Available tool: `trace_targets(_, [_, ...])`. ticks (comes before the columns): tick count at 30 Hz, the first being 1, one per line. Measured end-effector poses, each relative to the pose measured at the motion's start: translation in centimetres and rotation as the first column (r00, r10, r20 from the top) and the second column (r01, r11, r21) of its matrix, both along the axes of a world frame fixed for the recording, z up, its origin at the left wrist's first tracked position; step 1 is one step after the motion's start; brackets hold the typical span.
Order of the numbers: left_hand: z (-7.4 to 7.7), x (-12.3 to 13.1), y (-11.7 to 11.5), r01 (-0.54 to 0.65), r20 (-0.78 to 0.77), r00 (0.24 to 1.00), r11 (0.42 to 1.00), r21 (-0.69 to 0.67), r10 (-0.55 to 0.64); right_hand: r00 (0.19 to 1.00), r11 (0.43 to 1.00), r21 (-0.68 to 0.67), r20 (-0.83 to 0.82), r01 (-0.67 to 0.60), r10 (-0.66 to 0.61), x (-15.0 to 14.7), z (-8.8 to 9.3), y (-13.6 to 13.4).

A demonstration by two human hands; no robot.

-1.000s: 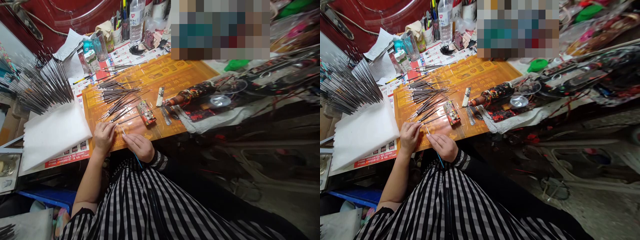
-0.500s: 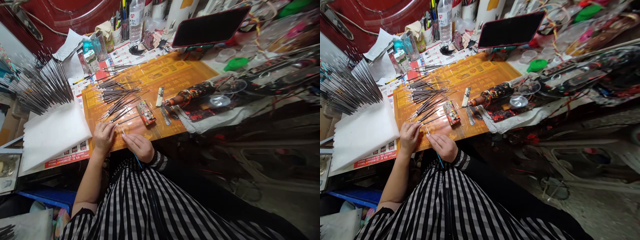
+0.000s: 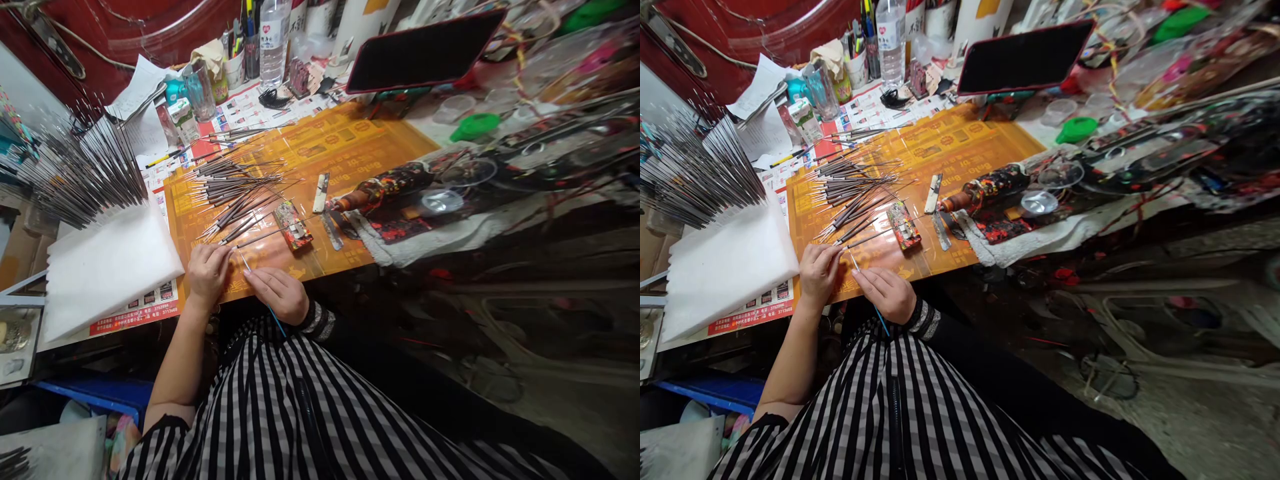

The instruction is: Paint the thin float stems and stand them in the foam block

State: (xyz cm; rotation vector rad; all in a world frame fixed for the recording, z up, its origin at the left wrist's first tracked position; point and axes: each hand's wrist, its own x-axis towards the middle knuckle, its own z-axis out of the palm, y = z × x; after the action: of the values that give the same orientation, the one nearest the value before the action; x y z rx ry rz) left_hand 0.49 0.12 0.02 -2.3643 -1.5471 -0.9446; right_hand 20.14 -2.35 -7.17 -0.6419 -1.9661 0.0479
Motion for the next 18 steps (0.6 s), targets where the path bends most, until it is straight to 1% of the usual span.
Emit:
trace_targets(10, [0.04, 0.05, -0.09, 0.015, 0.014, 1.000, 1.000, 0.003, -0.015, 0.999, 0.999, 0.036, 0.041, 0.009, -0.011, 0.03, 0.63, 0.01])
trace_targets(14, [0.04, 0.06, -0.09, -0.001, 0.013, 1.000, 1.000, -0.024, 0.001, 0.998, 0.999, 0.033, 0.057, 0.022, -0.024, 0.02, 0.64, -0.01])
trace_targets(18, [0.04, 0.07, -0.11, 0.007, 0.020, 1.000, 1.000, -0.019, -0.007, 0.998, 0.999, 0.043, 0.059, 0.029, -0.032, -0.03, 0.62, -0.02])
